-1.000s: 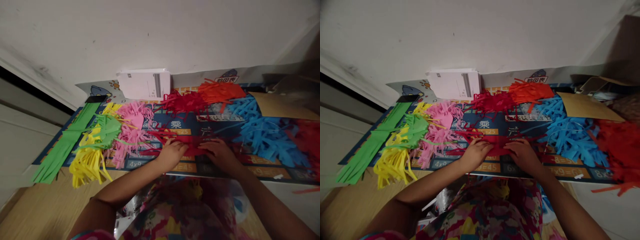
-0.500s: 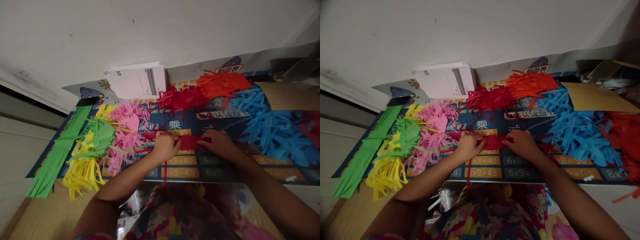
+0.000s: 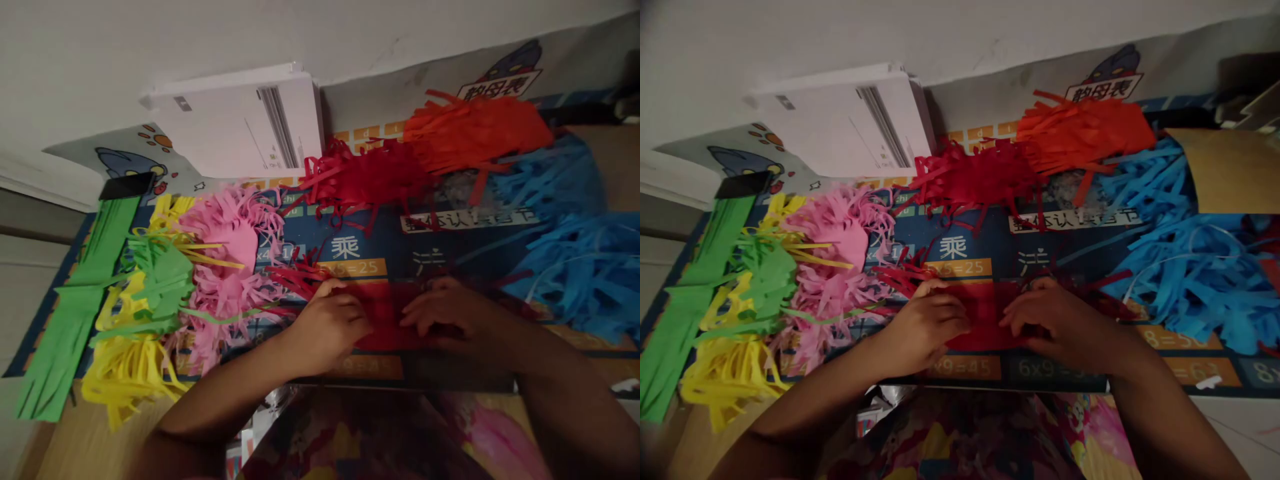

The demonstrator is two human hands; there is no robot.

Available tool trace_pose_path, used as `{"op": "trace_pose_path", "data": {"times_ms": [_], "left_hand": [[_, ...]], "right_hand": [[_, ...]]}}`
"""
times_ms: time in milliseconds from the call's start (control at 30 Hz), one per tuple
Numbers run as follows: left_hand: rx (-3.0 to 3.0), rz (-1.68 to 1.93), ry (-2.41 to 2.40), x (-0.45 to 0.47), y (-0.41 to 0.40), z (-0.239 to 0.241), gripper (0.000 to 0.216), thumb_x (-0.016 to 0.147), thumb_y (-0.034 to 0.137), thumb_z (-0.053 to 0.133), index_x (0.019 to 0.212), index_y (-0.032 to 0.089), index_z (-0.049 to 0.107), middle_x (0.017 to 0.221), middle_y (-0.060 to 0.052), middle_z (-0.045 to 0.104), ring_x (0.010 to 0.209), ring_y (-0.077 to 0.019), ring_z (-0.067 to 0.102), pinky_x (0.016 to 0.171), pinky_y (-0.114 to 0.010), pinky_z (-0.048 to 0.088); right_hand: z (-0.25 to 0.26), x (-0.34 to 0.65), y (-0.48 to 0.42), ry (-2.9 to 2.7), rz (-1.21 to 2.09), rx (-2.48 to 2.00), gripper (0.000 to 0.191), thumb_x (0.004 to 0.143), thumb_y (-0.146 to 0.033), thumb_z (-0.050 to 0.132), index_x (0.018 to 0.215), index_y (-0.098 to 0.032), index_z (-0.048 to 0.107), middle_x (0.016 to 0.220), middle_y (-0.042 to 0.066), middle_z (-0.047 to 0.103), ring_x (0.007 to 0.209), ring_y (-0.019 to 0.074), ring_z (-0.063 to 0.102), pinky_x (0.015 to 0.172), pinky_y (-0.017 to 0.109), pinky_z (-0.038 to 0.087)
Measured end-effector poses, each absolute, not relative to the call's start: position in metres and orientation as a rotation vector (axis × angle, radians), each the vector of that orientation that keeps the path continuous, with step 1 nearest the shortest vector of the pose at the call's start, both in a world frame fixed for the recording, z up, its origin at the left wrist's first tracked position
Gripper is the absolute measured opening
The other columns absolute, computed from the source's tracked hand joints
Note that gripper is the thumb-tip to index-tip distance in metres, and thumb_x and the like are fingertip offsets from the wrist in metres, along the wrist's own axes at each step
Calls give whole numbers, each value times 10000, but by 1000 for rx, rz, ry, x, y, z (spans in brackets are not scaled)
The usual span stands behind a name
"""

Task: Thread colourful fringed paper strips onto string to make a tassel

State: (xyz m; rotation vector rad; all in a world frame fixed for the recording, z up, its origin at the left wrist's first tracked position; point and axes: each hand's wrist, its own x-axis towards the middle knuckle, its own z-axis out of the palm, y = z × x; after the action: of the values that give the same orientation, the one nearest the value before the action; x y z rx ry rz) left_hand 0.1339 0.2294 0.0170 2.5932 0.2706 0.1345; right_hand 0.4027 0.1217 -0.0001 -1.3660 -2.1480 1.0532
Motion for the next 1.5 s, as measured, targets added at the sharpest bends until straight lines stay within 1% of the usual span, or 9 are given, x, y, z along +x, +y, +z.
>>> {"op": "trace_pose_path", "data": {"times_ms": [133, 200, 267, 467, 633, 833, 1033, 1267, 1500], "left_hand": [[2538, 116, 392, 132, 230, 19, 172, 870, 148, 565, 946, 211, 706, 951, -46, 762, 970, -196, 678, 1060, -430, 326], [2474, 159, 482, 132, 231, 20, 100, 889, 212, 611, 895, 214, 711, 930, -29, 759, 940, -185, 685, 1049, -424, 330], [2432, 189, 591, 134, 231, 19, 141, 920, 285, 620, 836, 212, 708, 853, -13, 751, 873, -174, 688, 1018, -418, 345], [2504, 290, 871, 140, 230, 9, 168, 937, 269, 574, 853, 193, 698, 772, -17, 735, 755, -180, 661, 975, -437, 366], [2595, 270, 918, 144, 231, 5, 216, 907, 271, 571, 744, 186, 684, 614, -2, 656, 655, -177, 605, 940, -439, 383], [2599, 298, 964, 146, 233, 3, 202, 898, 293, 584, 759, 196, 695, 591, 1, 637, 647, -177, 604, 906, -419, 396], [2607, 252, 969, 148, 234, 3, 276, 930, 310, 537, 738, 188, 693, 578, -2, 624, 600, -166, 574, 860, -411, 393], [2670, 239, 975, 152, 234, 0, 269, 916, 322, 552, 750, 190, 717, 567, -12, 625, 600, -180, 576, 822, -410, 383], [2694, 190, 984, 152, 234, -2, 277, 932, 339, 546, 775, 192, 720, 605, -19, 663, 637, -184, 608, 849, -416, 382]], "right_hand": [[0, 399, 121, -2134, 1048, -1506, 185, 936, -264, 548, 981, -272, 728, 1010, 51, 745, 937, 235, 679, 845, 399, 448], [-1, 398, 123, -2116, 953, -1572, 205, 964, -318, 532, 987, -272, 731, 967, 40, 745, 867, 223, 673, 796, 384, 438], [-3, 396, 125, -2087, 830, -1632, 239, 984, -364, 516, 962, -270, 735, 914, 28, 747, 827, 213, 667, 765, 374, 413], [-15, 387, 131, -1942, 424, -1852, 333, 1003, -419, 493, 834, -246, 722, 792, 15, 749, 734, 220, 667, 738, 390, 344], [-18, 379, 136, -1931, 257, -1981, 380, 1009, -453, 481, 798, -243, 717, 758, 31, 740, 699, 233, 653, 736, 403, 341], [-20, 377, 138, -1935, 262, -2005, 405, 1008, -461, 452, 788, -245, 715, 746, 31, 739, 697, 237, 654, 737, 413, 361], [-21, 380, 136, -1919, 270, -1998, 394, 998, -444, 456, 769, -244, 708, 754, 47, 733, 713, 239, 654, 750, 416, 386], [-22, 381, 136, -1898, 257, -1980, 394, 1002, -443, 450, 775, -235, 696, 743, 45, 728, 697, 234, 658, 734, 404, 374], [-22, 381, 137, -1846, 316, -2022, 379, 982, -455, 480, 754, -243, 696, 714, 34, 717, 682, 222, 645, 722, 386, 363]]}}
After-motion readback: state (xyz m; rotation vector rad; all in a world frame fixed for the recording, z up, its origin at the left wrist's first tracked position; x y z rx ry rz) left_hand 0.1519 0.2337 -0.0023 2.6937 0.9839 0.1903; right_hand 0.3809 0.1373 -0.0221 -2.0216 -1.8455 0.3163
